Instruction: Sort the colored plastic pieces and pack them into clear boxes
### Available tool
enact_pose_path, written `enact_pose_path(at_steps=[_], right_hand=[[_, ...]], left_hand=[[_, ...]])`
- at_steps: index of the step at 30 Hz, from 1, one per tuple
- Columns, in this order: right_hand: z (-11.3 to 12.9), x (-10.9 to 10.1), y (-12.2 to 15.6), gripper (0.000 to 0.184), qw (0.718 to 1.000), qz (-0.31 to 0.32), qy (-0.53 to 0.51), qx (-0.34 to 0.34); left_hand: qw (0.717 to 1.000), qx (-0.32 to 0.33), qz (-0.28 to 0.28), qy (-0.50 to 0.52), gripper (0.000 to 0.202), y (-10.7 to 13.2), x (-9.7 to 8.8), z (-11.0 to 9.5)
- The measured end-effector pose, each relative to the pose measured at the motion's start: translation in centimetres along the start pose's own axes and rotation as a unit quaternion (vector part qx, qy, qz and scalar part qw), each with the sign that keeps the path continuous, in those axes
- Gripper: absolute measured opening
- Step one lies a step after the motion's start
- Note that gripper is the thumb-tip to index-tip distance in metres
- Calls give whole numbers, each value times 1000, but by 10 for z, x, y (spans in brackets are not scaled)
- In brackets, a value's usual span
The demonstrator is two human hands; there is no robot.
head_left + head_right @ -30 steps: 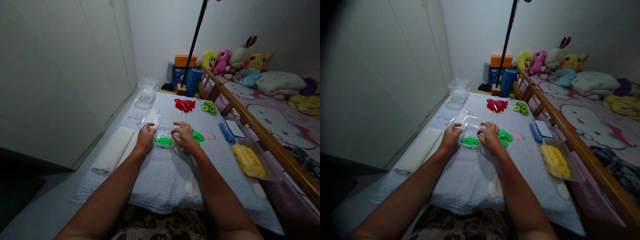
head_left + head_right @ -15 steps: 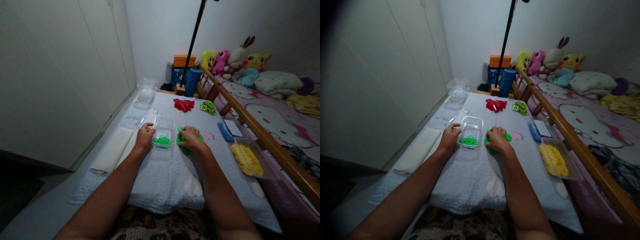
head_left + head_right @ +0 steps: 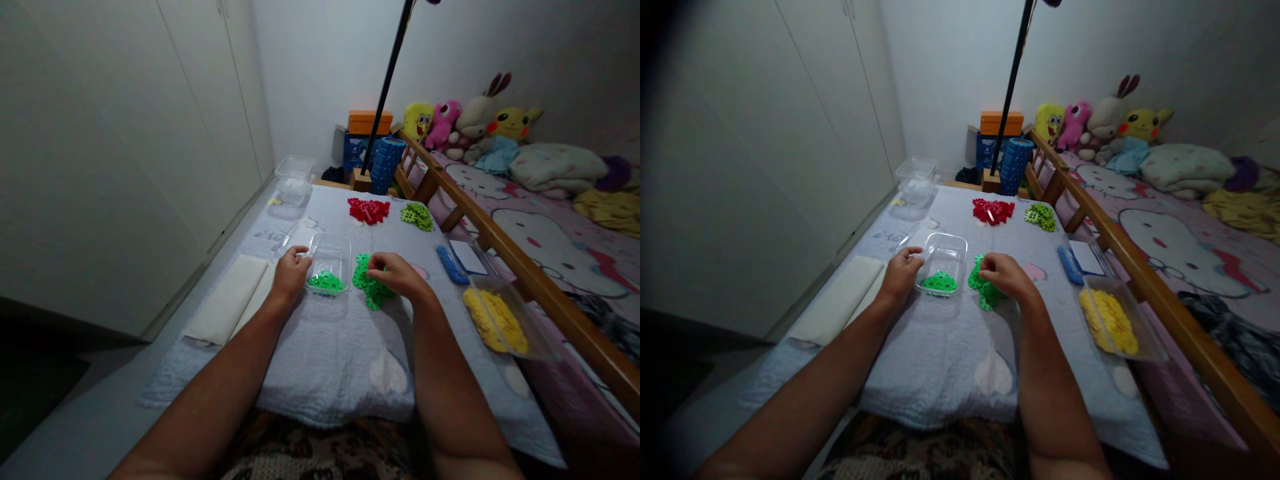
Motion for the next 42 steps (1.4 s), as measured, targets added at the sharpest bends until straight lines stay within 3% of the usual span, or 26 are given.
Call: enact_pose_path(at_steps=[4,7,11,17,21,24,30,33,38,42], right_hand=[[15,-15,5,13,989,-95,-103,-43],[33,-3,8,11,982,-122,-118,-81],[58,29,12,2,987,-121,-18,-107],[72,60,13,11,980,-86,145,-105],[72,68,14,16,972,-61,199,-111],[71,63,15,17,971,-69,199,-114],[45,17,7,19,970,-186,147,-45],[25,4,2,19,963,-203,177,1],[10,19,-1,23,949,-131,287,9],[11,30,-1,25,934,-109,339,4]], left_hand=[[1000,-1,1,-5,38,0,0,1],[1000,-1,3,-2,38,-1,0,3],[1000,-2,1,6,38,-1,1,5],[1000,-1,-1,15,38,-1,1,5],[1000,2,-1,8,37,-1,0,1],[1000,2,1,7,37,0,0,-2],[1000,2,2,4,36,0,0,-2],[1000,1,0,4,36,0,0,0],[1000,-1,-1,7,36,0,0,0],[1000,0,-4,12,36,0,0,-1]])
Point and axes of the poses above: each hand's wrist, its own y-axis away from the middle knuckle, its own x-axis out of the palm, z = x × y, the point moved 7 cm from there along -y, towards the middle knuckle, and after that the axes turned 14 degrees about x, right-handed, at the moved point
